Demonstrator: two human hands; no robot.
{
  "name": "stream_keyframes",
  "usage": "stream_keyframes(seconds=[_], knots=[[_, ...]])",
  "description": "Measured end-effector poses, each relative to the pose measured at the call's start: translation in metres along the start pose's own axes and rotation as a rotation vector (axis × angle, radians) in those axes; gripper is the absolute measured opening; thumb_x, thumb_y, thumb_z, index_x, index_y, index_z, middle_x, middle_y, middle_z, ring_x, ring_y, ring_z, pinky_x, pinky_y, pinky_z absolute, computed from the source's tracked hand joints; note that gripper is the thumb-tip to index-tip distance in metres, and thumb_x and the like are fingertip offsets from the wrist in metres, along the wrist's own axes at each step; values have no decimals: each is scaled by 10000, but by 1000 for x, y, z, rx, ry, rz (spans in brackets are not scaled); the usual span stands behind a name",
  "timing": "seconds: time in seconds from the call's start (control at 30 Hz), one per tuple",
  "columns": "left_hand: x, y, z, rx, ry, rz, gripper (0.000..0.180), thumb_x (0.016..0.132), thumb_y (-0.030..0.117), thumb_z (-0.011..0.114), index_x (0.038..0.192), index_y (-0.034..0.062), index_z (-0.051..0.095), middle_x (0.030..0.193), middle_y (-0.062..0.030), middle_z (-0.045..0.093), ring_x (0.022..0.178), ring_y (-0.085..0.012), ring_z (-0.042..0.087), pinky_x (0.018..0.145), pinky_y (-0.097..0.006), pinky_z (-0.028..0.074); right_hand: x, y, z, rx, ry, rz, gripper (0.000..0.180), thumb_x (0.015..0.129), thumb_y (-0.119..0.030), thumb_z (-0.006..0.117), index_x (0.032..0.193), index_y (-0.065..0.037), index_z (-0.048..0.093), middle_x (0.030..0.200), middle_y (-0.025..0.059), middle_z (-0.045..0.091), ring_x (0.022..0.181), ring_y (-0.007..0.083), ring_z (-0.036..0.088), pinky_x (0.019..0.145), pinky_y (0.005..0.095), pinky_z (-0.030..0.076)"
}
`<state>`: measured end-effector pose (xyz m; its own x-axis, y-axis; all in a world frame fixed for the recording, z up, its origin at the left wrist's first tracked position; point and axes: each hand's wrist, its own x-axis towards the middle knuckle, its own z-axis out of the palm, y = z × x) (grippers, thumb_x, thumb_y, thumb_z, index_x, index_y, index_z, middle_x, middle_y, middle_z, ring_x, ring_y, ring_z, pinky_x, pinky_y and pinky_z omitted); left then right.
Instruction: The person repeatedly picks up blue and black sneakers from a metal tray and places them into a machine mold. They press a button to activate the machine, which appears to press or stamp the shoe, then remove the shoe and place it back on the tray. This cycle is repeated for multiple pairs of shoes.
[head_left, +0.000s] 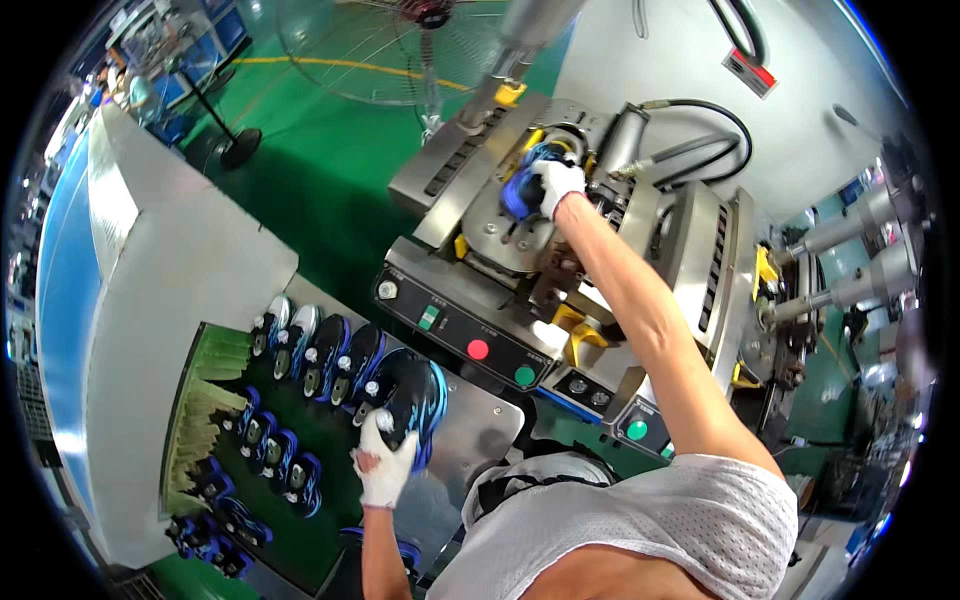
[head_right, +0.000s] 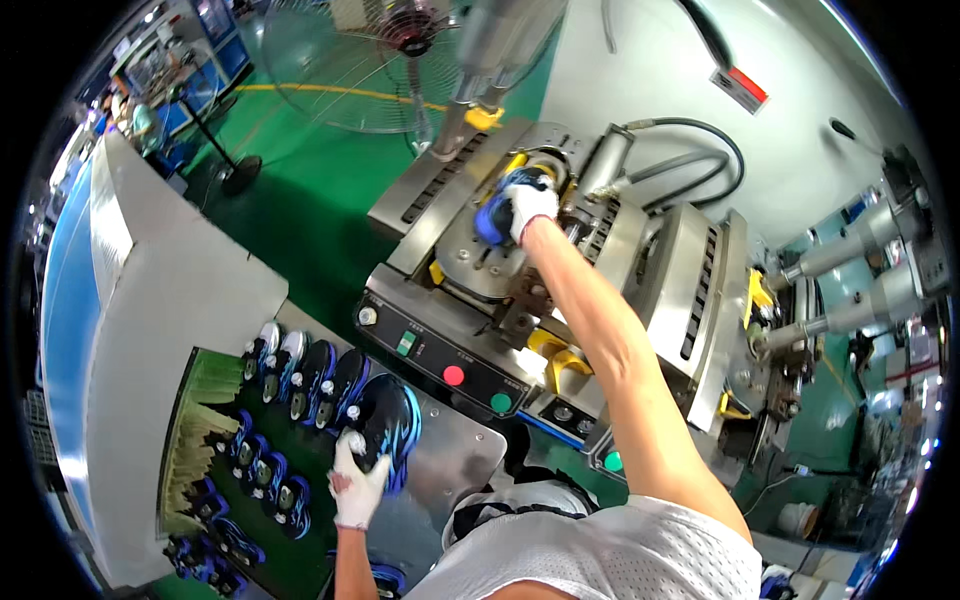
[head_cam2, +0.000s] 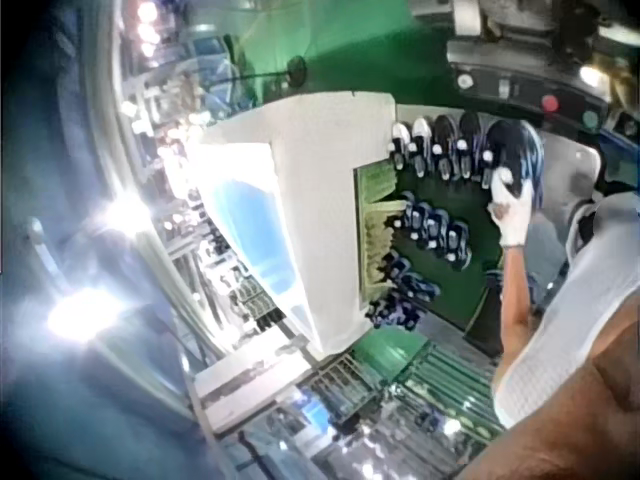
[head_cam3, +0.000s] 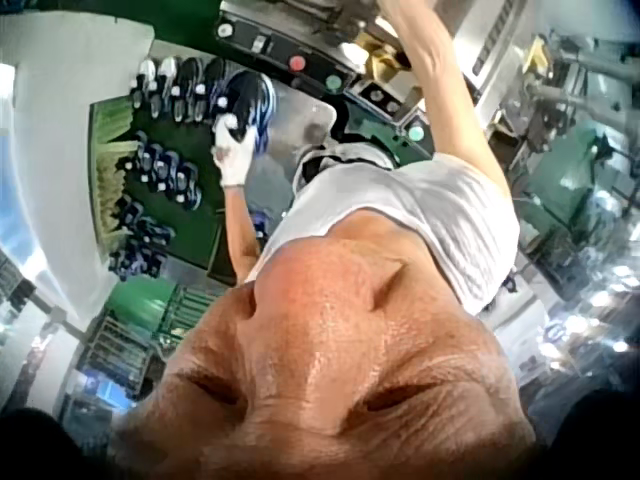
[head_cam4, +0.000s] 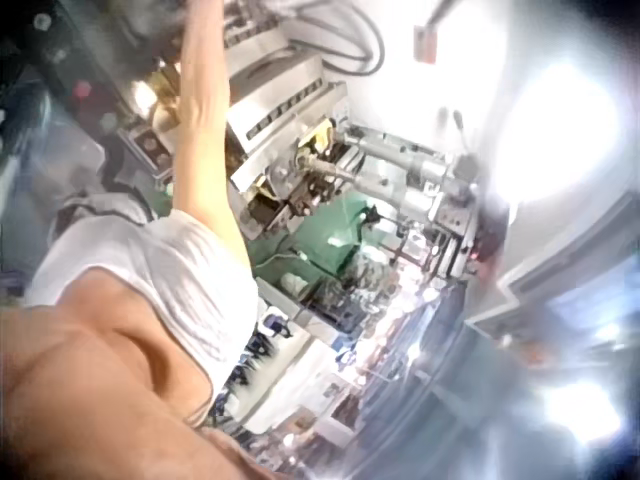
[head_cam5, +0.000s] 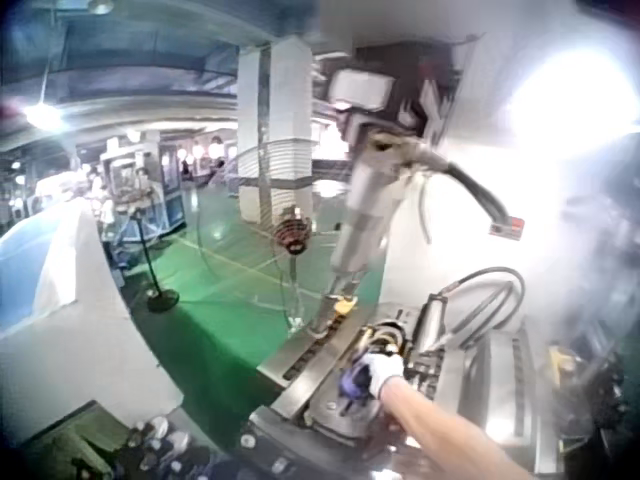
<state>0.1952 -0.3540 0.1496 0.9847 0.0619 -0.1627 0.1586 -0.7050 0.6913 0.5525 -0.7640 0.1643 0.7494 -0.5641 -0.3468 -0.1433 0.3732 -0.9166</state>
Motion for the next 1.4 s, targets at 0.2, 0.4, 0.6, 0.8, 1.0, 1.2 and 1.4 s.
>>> stream_keyframes(seconds=[0.2,0.4,0.6,0.8,1.0,1.2,1.4], knots=[[-89,-72,72,56,14,-465,755,769,225,840,1402,14,487,1288,-223,631,1145,-376,647,973,-455,502,175,27,-14,-1083,26,-50,474,793,-226,738,1241,-133,617,1182,91,686,1062,255,650,919,352,513],[-146,-107,173,32,322,-465,680,789,241,840,1353,32,523,1246,-204,619,1160,-390,610,1001,-470,466,211,102,-25,-1046,267,-625,408,861,-220,705,1238,-98,605,1150,92,661,1068,226,591,940,357,475],[-154,-117,181,151,314,-561,745,799,337,829,1403,73,482,1320,-139,585,1204,-344,585,959,-499,443,172,106,17,-1116,87,-235,242,917,-296,597,1110,-157,643,1024,72,667,828,228,634,764,359,520],[-145,-129,175,55,329,-414,665,810,391,785,1335,76,525,1243,-188,621,1200,-366,591,973,-484,460,120,21,-28,-609,-384,-153,313,966,-271,674,1161,-27,693,1053,85,727,881,208,692,822,355,559],[-153,-133,181,-149,336,-459,658,813,410,772,1306,45,535,1240,-219,609,1181,-425,580,989,-543,462,-255,70,-71,-935,-555,-884,790,978,-225,665,1591,23,233,1628,243,306,1490,326,352,1240,402,260],[-205,-148,73,-359,136,-261,775,836,418,775,1449,49,474,1440,-219,513,1355,-385,491,1139,-488,389,-274,207,-186,-2363,-618,-1099,1038,818,-458,703,1578,70,232,1636,334,177,1535,484,134,1250,562,105],[-313,-222,19,-270,724,-785,784,787,285,835,1405,-40,479,1370,-236,541,1272,-365,548,1084,-424,434,-363,272,-189,-1559,-1021,-716,949,840,-462,732,1548,0,301,1399,243,445,1254,416,432,1121,493,298]])
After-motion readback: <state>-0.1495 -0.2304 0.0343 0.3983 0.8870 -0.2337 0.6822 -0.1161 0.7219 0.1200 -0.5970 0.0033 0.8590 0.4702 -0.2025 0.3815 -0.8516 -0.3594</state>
